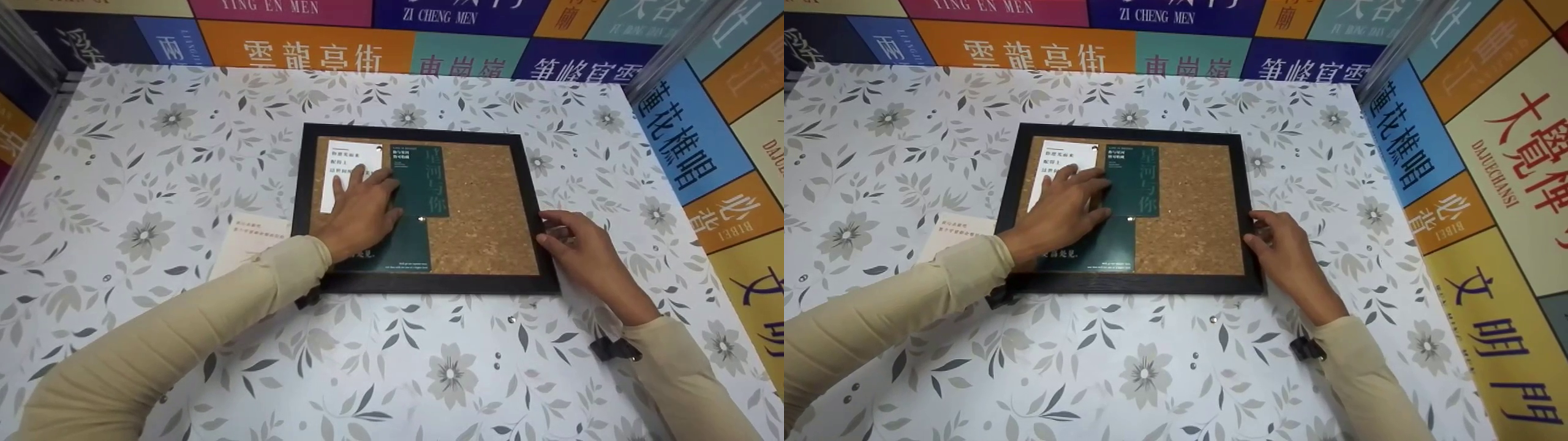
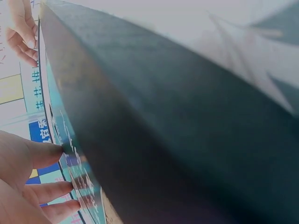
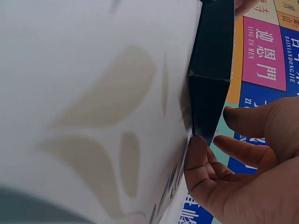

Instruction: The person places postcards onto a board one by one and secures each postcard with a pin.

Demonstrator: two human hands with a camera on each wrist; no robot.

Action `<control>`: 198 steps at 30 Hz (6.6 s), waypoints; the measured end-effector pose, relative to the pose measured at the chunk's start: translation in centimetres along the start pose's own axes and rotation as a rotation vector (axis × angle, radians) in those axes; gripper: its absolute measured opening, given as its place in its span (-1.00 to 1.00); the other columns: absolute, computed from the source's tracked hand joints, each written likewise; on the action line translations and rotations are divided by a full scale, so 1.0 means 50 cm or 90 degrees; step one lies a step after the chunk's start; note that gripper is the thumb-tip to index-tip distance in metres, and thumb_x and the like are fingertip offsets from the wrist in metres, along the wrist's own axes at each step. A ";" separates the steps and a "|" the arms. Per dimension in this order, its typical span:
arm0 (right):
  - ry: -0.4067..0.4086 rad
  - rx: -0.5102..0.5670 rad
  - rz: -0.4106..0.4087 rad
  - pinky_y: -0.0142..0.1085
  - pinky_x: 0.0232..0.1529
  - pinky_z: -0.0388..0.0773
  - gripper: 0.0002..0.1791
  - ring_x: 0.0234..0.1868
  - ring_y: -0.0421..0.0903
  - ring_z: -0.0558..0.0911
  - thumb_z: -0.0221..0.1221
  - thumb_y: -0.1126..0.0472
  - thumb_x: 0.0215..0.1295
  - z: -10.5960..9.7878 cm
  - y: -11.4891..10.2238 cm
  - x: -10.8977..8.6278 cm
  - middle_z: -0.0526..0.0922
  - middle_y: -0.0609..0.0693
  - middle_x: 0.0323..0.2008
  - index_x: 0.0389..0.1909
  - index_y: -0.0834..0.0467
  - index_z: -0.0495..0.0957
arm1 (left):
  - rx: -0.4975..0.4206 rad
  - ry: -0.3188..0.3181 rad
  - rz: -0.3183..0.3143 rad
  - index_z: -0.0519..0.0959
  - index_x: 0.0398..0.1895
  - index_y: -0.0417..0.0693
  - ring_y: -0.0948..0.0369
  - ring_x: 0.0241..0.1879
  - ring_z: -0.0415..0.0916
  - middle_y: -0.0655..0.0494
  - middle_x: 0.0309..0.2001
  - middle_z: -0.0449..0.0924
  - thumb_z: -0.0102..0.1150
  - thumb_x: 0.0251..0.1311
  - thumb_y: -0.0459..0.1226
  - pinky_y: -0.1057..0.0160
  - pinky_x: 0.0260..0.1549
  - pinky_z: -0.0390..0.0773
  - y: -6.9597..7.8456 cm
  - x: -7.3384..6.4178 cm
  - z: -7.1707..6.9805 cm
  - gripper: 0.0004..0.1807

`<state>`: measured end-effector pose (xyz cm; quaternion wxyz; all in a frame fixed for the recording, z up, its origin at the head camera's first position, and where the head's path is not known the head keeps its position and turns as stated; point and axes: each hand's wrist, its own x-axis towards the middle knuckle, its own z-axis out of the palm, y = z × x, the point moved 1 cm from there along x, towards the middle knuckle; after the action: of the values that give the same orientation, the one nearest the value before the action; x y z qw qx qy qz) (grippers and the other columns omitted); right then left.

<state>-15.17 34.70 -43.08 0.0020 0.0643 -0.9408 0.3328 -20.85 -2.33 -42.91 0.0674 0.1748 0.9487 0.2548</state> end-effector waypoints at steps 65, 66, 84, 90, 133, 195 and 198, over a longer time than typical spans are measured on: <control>-0.008 -0.050 -0.178 -0.52 -0.26 0.51 -0.67 -0.26 -0.30 0.59 0.52 0.50 0.23 0.008 -0.045 -0.169 0.74 -0.07 -0.13 -0.02 0.19 0.79 | 0.017 -0.004 -0.001 0.47 0.62 -0.10 -0.24 0.69 0.01 -0.04 0.70 0.26 0.23 0.63 -0.10 -0.59 0.54 -0.12 -0.002 -0.001 0.001 -0.40; -0.008 -0.050 -0.181 -0.51 -0.26 0.50 -0.67 -0.26 -0.30 0.59 0.52 0.50 0.23 0.008 -0.044 -0.170 0.74 -0.07 -0.13 -0.02 0.19 0.79 | 0.016 -0.005 0.000 0.47 0.61 -0.10 -0.23 0.69 0.01 -0.05 0.70 0.26 0.23 0.63 -0.10 -0.60 0.54 -0.12 -0.003 -0.001 0.001 -0.40; -0.044 -0.074 -0.145 -0.48 -0.34 0.51 -0.70 -0.28 -0.33 0.56 0.55 0.45 0.20 0.010 -0.042 -0.182 0.64 -0.22 -0.23 -0.09 0.10 0.85 | 0.027 -0.003 -0.003 0.46 0.62 -0.09 -0.23 0.68 0.04 -0.04 0.70 0.27 0.22 0.64 -0.08 -0.58 0.54 -0.08 -0.002 -0.001 0.001 -0.40; -0.060 -0.086 -0.121 -0.46 -0.35 0.53 -0.73 -0.29 -0.33 0.57 0.56 0.42 0.22 0.012 -0.044 -0.182 0.61 -0.22 -0.23 -0.10 0.10 0.87 | 0.026 -0.005 -0.007 0.47 0.62 -0.10 -0.22 0.70 0.02 -0.03 0.70 0.26 0.22 0.64 -0.08 -0.57 0.54 -0.09 -0.001 -0.002 0.001 -0.40; -0.008 -0.143 -0.183 -0.54 -0.45 0.37 -0.64 -0.42 -0.36 0.48 0.62 0.53 0.03 0.029 -0.044 -0.175 0.58 -0.32 -0.39 -0.32 -0.02 0.90 | 0.032 -0.005 -0.001 0.46 0.62 -0.09 -0.25 0.70 -0.01 -0.03 0.71 0.24 0.21 0.64 -0.08 -0.59 0.53 -0.09 -0.002 -0.002 0.001 -0.40; 0.026 0.072 -0.182 -0.56 -0.29 0.51 -0.75 -0.27 -0.25 0.64 0.50 0.53 0.25 0.038 -0.078 -0.083 0.79 -0.08 -0.17 -0.19 0.15 0.89 | 0.020 -0.007 -0.006 0.45 0.63 -0.10 -0.24 0.71 -0.03 -0.03 0.72 0.22 0.22 0.64 -0.09 -0.58 0.54 -0.12 -0.002 -0.003 0.000 -0.39; 0.023 0.079 -0.178 -0.54 -0.31 0.49 -0.76 -0.30 -0.22 0.62 0.50 0.53 0.26 0.040 -0.080 -0.080 0.78 -0.08 -0.18 -0.18 0.16 0.89 | 0.018 -0.007 -0.005 0.45 0.63 -0.10 -0.24 0.71 -0.04 -0.04 0.72 0.22 0.21 0.64 -0.09 -0.58 0.54 -0.13 -0.002 -0.003 0.000 -0.39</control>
<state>-10.64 30.86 -42.34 0.0616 0.1887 -0.9000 0.3881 -20.73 -2.47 -42.96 0.0713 0.1735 0.9524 0.2404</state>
